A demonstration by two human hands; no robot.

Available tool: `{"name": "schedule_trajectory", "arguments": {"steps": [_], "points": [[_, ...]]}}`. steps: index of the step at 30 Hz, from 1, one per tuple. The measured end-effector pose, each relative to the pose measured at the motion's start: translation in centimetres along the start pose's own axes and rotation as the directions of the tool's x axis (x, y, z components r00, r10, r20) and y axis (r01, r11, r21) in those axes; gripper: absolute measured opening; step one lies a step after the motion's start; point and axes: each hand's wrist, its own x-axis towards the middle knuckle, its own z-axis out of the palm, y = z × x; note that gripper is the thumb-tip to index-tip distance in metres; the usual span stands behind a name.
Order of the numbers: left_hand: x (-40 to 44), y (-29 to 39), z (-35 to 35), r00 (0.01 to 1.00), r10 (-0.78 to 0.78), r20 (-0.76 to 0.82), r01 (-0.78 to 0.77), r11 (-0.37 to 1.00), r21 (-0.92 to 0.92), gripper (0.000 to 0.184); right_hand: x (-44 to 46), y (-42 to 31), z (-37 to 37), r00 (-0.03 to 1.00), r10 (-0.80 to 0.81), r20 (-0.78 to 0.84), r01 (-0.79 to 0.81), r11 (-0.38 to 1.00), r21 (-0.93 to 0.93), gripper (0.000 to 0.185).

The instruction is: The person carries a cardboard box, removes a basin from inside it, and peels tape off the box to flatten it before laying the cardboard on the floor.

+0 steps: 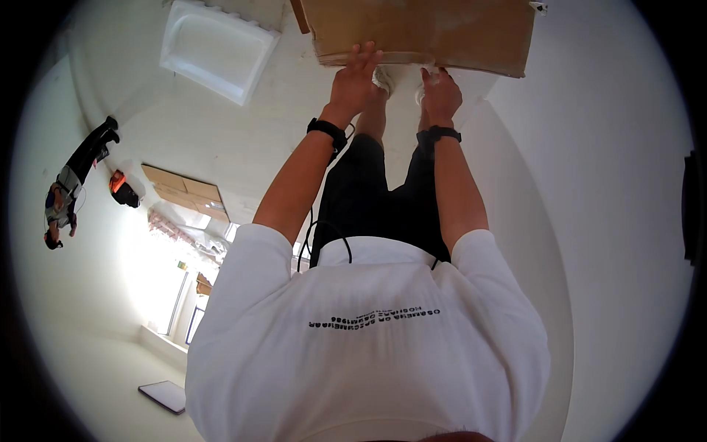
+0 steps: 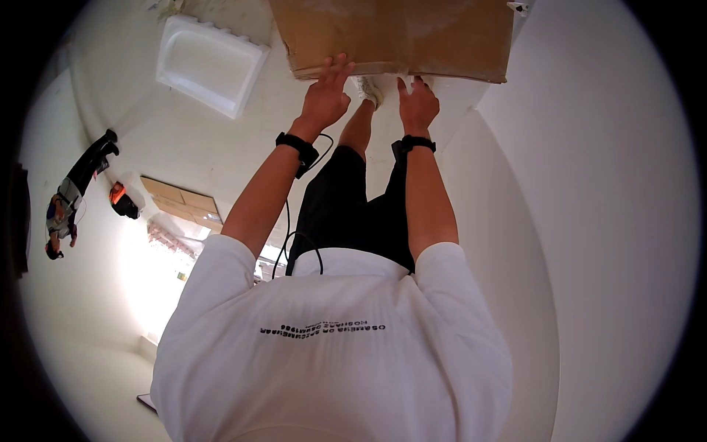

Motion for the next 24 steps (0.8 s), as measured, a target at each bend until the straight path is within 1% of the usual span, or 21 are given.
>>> {"name": "schedule_trajectory", "arguments": {"steps": [2, 5, 7, 11, 14, 20, 23, 24], "points": [[-0.2, 0.3, -0.1, 1.0, -0.012, 0.007, 0.012, 1.0, -0.01, 0.069, 0.4, -0.2, -0.2, 0.997, -0.077, 0.003, 0.077, 0.997, 0.027, 0.035], [-0.1, 0.3, -0.5, 1.0, -0.025, 0.016, 0.025, 1.0, -0.004, 0.069, 0.4, -0.5, 0.3, 0.989, -0.148, -0.005, 0.148, 0.988, -0.037, 0.027], [0.0, 0.1, 0.0, 1.0, -0.018, 0.01, 0.018, 1.0, 0.006, 0.07, 0.6, -0.1, 0.7, 0.972, -0.233, -0.045, 0.226, 0.967, -0.117, 0.022], [-0.1, -0.3, -0.2, 1.0, 0.006, 0.011, -0.006, 1.0, 0.016, 0.069, 1.2, 0.7, 0.8, 0.902, -0.416, -0.113, 0.386, 0.896, -0.217, 0.016], [-0.2, -0.4, -0.4, 1.0, 0.009, 0.003, -0.01, 1.0, 0.013, 0.068, 1.8, 1.3, 0.3, 0.858, -0.505, -0.094, 0.478, 0.853, -0.211, 0.016], [-0.4, -0.2, -1.0, 1.0, 0.019, 0.01, -0.019, 0.999, 0.034, 0.069, 3.1, 1.3, -1.8, 0.755, -0.653, -0.064, 0.649, 0.757, -0.071, 0.016], [0.1, -0.3, -0.7, 0.999, 0.033, -0.034, -0.031, 0.998, 0.06, 0.069, 3.5, 1.0, -1.9, 0.756, -0.653, 0.043, 0.653, 0.748, -0.119, 0.019], [0.1, -0.5, -0.7, 0.998, 0.037, -0.041, -0.034, 0.997, 0.063, 0.069, 3.6, 0.7, -2.1, 0.759, -0.65, 0.034, 0.65, 0.754, -0.097, 0.02]]}}
